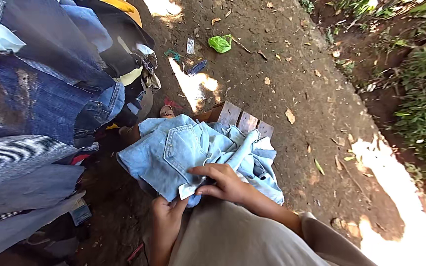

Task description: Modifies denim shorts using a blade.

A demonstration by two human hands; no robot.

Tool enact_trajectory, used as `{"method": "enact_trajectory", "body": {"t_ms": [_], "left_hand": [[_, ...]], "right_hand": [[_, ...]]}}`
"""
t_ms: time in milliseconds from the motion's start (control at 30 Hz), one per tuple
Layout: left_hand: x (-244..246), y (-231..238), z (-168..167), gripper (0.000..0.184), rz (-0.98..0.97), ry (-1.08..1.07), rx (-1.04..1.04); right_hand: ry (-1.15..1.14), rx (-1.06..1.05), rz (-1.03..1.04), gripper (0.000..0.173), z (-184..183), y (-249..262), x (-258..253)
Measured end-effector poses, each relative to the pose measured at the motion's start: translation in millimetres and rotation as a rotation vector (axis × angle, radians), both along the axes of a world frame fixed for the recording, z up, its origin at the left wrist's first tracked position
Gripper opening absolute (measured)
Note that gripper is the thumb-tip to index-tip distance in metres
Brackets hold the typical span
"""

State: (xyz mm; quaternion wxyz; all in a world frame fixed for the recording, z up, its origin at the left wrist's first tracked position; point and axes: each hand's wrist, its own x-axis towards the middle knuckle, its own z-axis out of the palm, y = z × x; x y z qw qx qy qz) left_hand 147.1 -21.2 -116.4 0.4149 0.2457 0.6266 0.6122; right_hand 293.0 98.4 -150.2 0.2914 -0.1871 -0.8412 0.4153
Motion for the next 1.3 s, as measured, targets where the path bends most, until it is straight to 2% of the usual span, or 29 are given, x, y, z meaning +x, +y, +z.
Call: {"method": "enact_trajectory", "body": {"t_ms": [100,167,233,333,400,467,533,600,733,833,1000,1133,1300], "left_hand": [[4.3,2.7,-2.0,0.021,-0.008,0.065,-0.072],[-0.7,1.5,3.9,0.018,-0.033,0.087,-0.077],[-9.0,-0.6,6.1,0.013,-0.069,0.098,-0.072],[-15.3,1.2,8.0,0.013,-0.073,0.054,-0.103],[-12.0,4.6,10.8,0.016,-0.031,0.035,-0.123],[-7.9,7.0,8.8,0.02,0.005,0.046,-0.088],[-5.4,9.3,5.2,0.026,0.023,0.103,-0.067],[-4.3,10.9,4.1,0.024,0.065,0.122,-0.06],[-5.2,7.6,8.4,0.03,0.09,0.025,-0.025],[-2.5,5.0,11.8,0.026,0.036,-0.012,-0.017],[3.3,3.0,9.7,0.033,-0.021,0.031,-0.026],[-2.4,-0.1,15.8,0.022,-0.017,0.025,-0.035],[1.1,1.3,9.3,0.02,-0.051,0.168,-0.088]], "right_hand": [[0.043,0.036,-0.036,0.047,-5.9,-3.2,-7.9],[0.094,-0.043,-0.022,0.045,-4.6,-5.5,-8.4],[0.112,-0.293,0.056,0.041,4.6,-3.0,-8.1],[0.059,-0.787,0.189,0.027,21.6,10.2,-12.6],[0.03,-0.915,0.264,0.024,26.6,20.1,-16.3],[-0.004,-0.864,0.298,0.026,29.7,25.2,-17.8],[-0.062,-0.738,0.294,0.032,31.5,26.5,-17.1],[-0.105,-0.589,0.272,0.038,32.3,24.3,-13.6],[-0.144,-0.234,0.136,0.056,26.5,11.9,-2.7],[-0.122,-0.06,0.021,0.06,17.9,6.5,2.0],[-0.002,0.021,-0.059,0.06,11.0,-3.1,-8.0],[0.019,0.053,-0.082,0.058,2.7,-1.9,0.3],[0.058,0.009,-0.035,0.051,2.8,-5.5,-10.1]]}}
